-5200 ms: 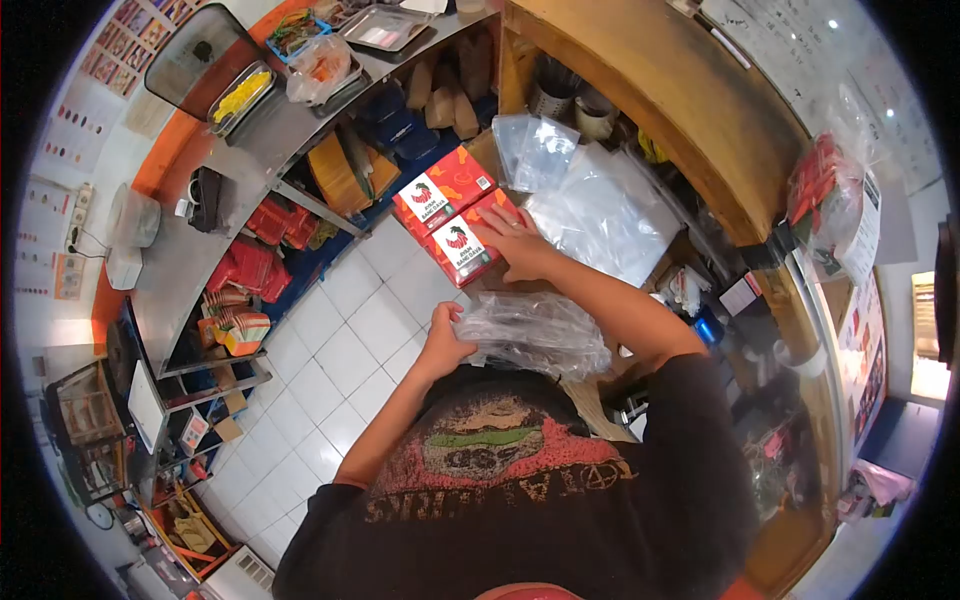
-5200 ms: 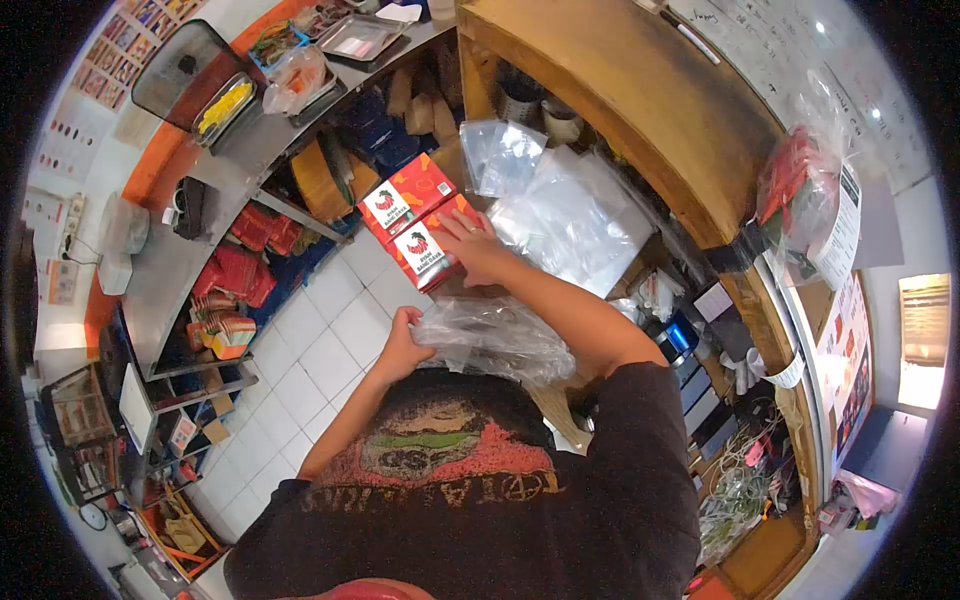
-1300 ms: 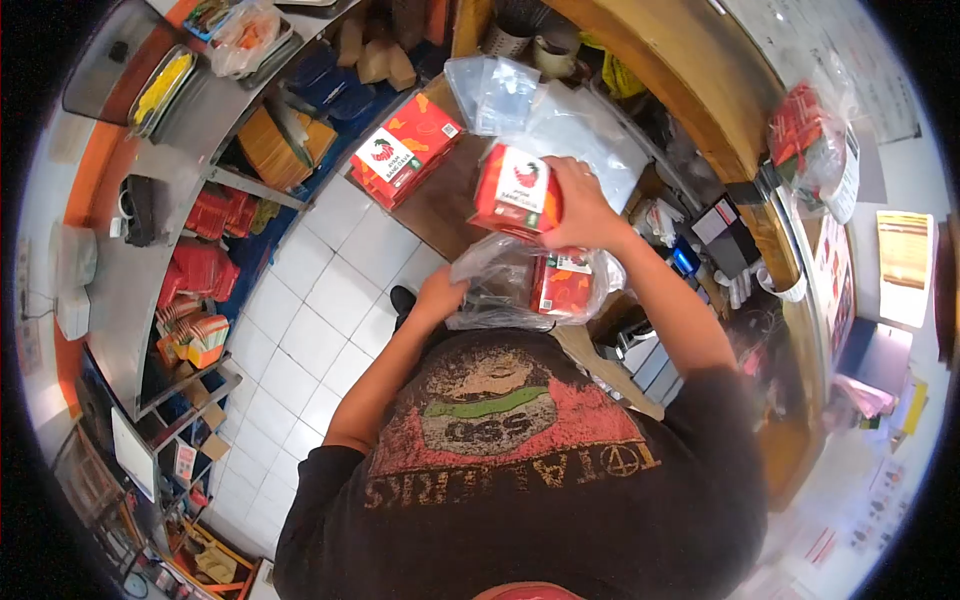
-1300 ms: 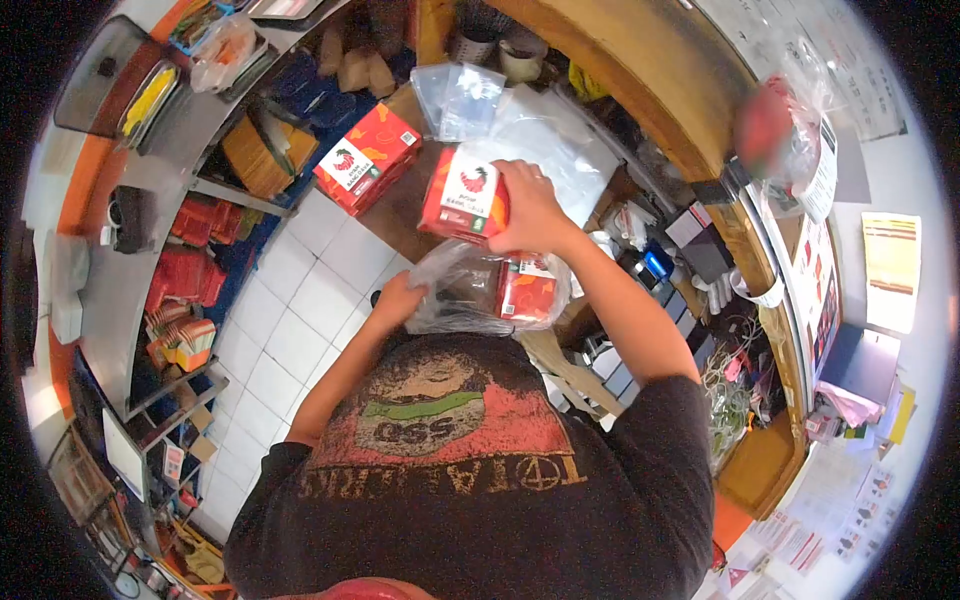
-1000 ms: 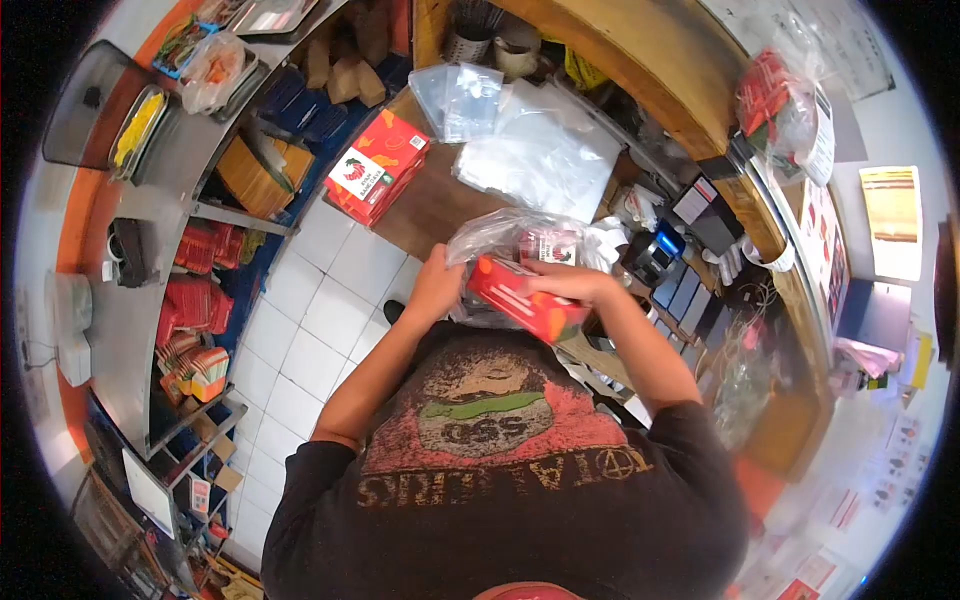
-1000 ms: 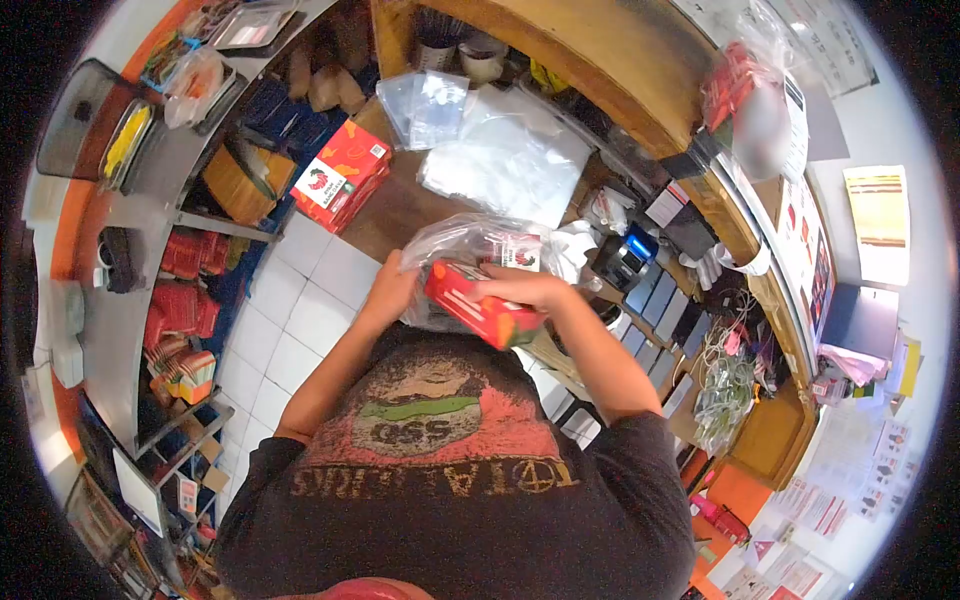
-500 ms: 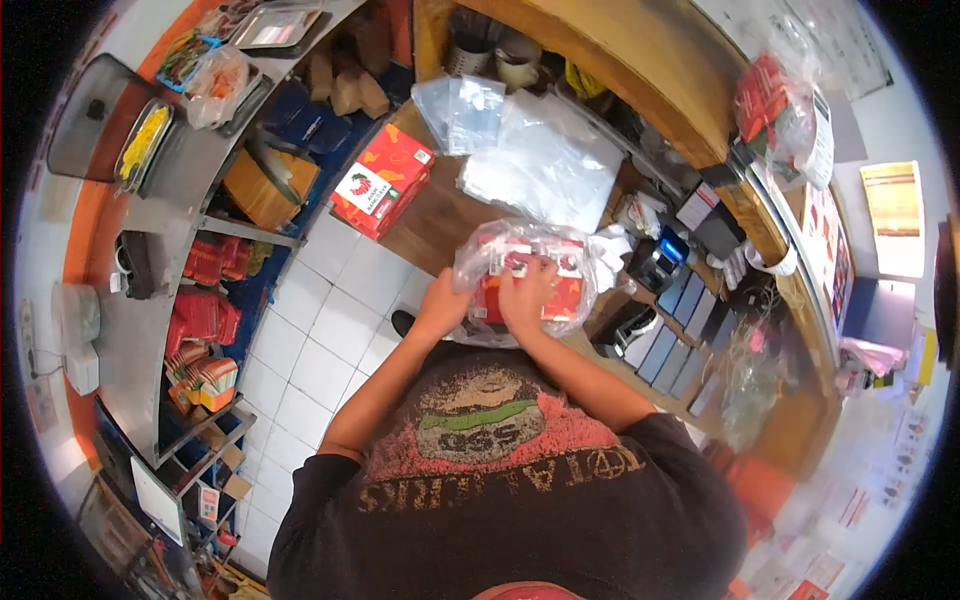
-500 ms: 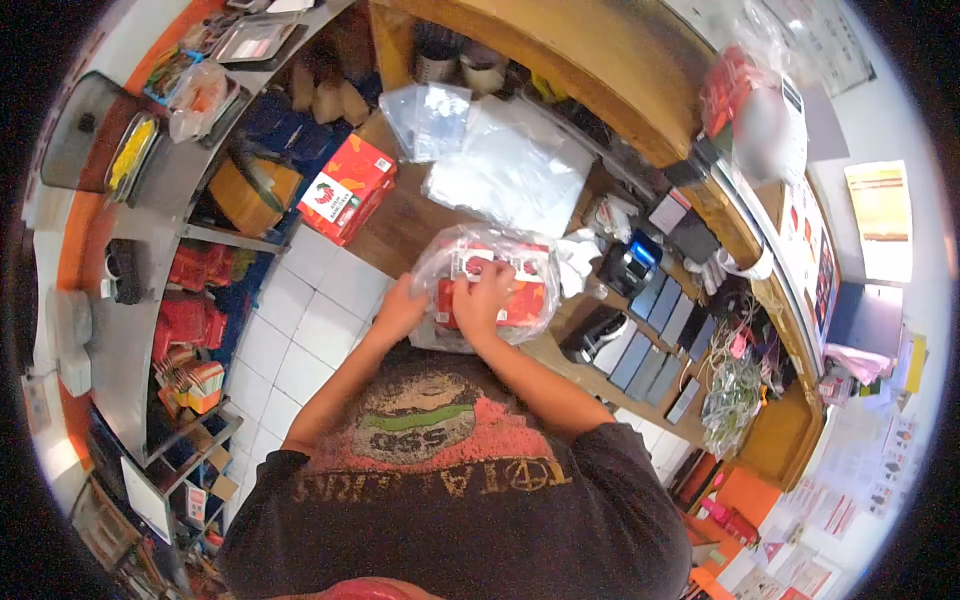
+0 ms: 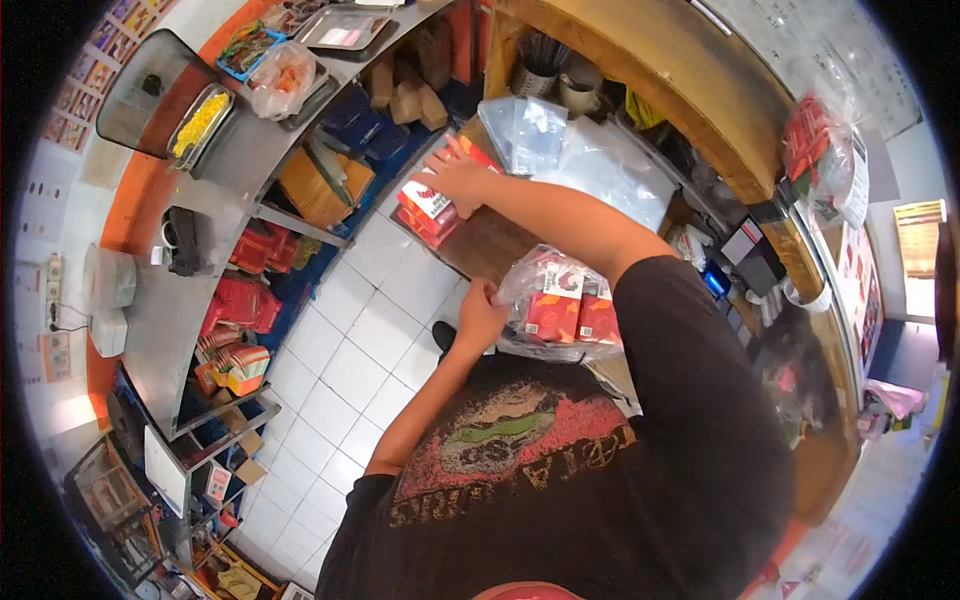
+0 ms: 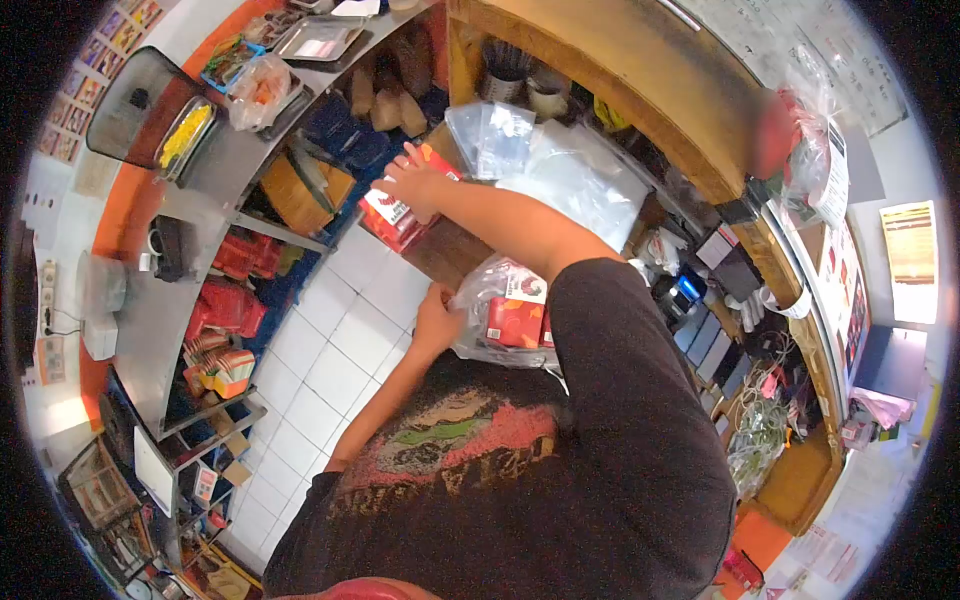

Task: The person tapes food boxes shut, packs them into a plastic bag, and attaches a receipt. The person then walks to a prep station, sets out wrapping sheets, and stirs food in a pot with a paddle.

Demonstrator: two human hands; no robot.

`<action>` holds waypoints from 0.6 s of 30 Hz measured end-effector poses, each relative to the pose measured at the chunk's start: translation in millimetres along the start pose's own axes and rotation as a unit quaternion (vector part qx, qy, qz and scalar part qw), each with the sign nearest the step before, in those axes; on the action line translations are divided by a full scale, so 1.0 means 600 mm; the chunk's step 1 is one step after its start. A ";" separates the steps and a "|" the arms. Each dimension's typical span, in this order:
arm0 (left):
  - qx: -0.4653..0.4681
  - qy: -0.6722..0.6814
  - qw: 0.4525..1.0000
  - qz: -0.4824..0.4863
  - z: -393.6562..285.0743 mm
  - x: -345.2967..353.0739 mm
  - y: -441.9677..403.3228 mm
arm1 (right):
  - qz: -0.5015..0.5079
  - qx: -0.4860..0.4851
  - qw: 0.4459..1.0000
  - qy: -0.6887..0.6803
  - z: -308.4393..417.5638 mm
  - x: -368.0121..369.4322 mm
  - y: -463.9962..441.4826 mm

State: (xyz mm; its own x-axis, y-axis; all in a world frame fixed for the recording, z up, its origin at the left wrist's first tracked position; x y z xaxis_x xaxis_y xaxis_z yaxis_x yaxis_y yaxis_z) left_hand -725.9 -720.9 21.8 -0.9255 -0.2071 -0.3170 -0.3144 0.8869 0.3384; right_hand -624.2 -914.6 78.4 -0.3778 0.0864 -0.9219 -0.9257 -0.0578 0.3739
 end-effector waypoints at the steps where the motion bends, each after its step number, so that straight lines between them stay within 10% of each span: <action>1: 0.001 0.007 1.000 0.006 0.005 0.003 -0.002 | 0.008 0.004 1.000 0.000 0.000 -0.005 0.013; 7: 0.004 0.133 0.989 0.068 0.026 0.010 -0.030 | -0.174 0.108 0.920 -0.334 -0.009 -0.063 0.234; 13: 0.038 0.258 0.961 0.098 -0.051 0.036 -0.068 | 0.081 0.002 0.682 -0.727 0.101 0.024 0.508; 15: 0.019 0.208 0.963 0.172 -0.098 0.041 -0.058 | 0.184 0.124 0.712 -0.666 0.113 0.115 0.543; 18: 0.101 0.099 0.958 0.250 -0.193 0.045 -0.008 | 0.049 0.194 0.653 -0.730 0.112 0.176 0.532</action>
State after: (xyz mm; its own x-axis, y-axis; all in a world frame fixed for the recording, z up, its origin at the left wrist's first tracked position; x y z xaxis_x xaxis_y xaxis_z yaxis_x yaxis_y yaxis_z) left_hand -773.8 -778.9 114.3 -0.9778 0.2088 0.0204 0.2081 0.9532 0.2193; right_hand -961.2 -857.0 107.1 0.2098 0.9742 0.0829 -0.7245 0.0980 0.6823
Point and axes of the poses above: each hand's wrist, its own y-axis away from the middle knuckle, its own x-axis out of the palm, z = x × y, the point moved 5 cm from there along -y, towards the middle knuckle, and after that the axes turned 14 degrees about z, right-handed, at the moved point
